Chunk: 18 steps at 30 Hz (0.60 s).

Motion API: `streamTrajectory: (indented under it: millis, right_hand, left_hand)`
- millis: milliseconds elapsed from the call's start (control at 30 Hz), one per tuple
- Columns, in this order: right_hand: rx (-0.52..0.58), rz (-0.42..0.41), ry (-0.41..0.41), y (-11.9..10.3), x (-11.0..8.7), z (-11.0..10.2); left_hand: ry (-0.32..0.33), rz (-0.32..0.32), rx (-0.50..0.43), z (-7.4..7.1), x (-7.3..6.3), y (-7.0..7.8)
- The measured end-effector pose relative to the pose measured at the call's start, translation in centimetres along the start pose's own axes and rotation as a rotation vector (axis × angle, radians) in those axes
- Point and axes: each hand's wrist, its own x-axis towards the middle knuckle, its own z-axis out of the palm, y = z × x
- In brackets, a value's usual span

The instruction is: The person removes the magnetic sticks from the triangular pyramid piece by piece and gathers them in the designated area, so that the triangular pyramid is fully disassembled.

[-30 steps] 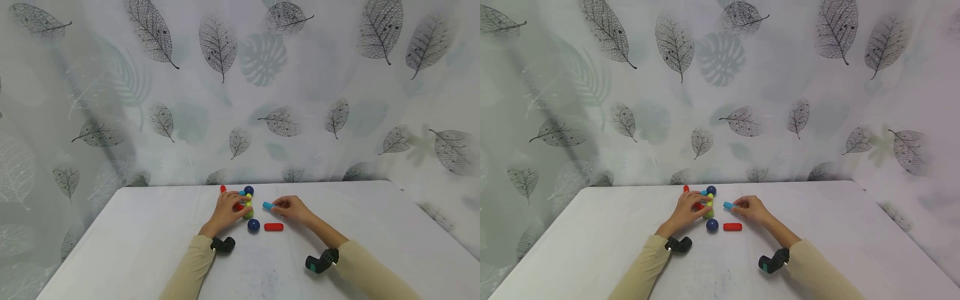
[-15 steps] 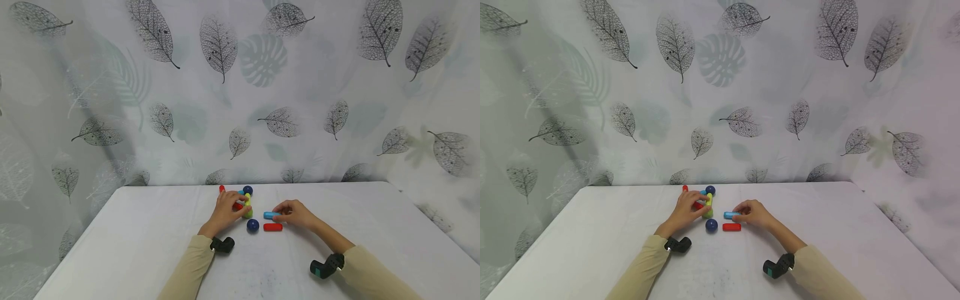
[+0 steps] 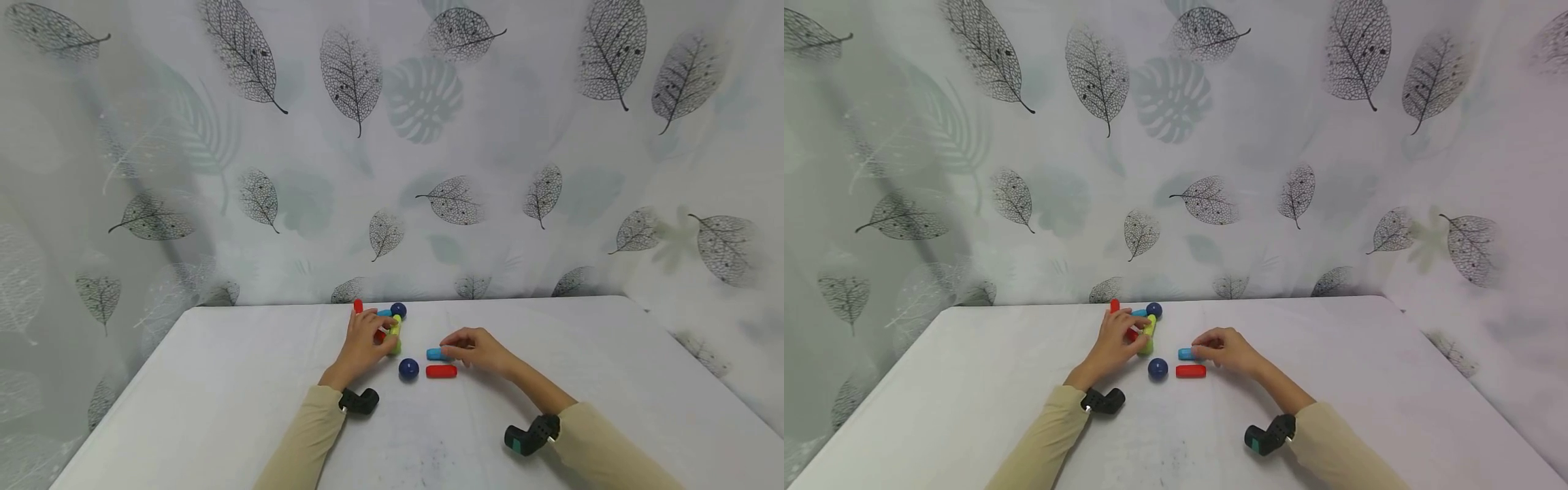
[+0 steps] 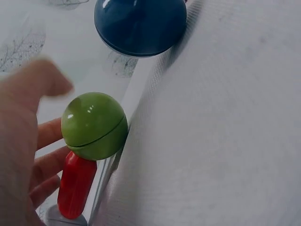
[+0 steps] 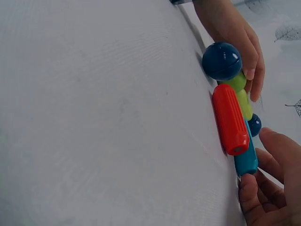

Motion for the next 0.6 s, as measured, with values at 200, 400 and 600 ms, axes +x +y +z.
streamTrajectory:
  millis: [200, 400, 600]
  right_hand:
    - [0.006, 0.027, 0.026, -0.19, 0.29, 0.05]
    - [0.022, 0.039, 0.054, -0.56, 0.6, 0.25]
    - [0.02, 0.065, 0.105, -0.54, 0.92, 0.38]
  left_hand:
    - [0.005, -0.037, 0.018, 0.17, 0.1, -0.32]
    - [0.009, -0.029, 0.035, 0.25, 0.13, -0.46]
    - [-0.01, -0.023, 0.013, 0.24, 0.04, -0.51]
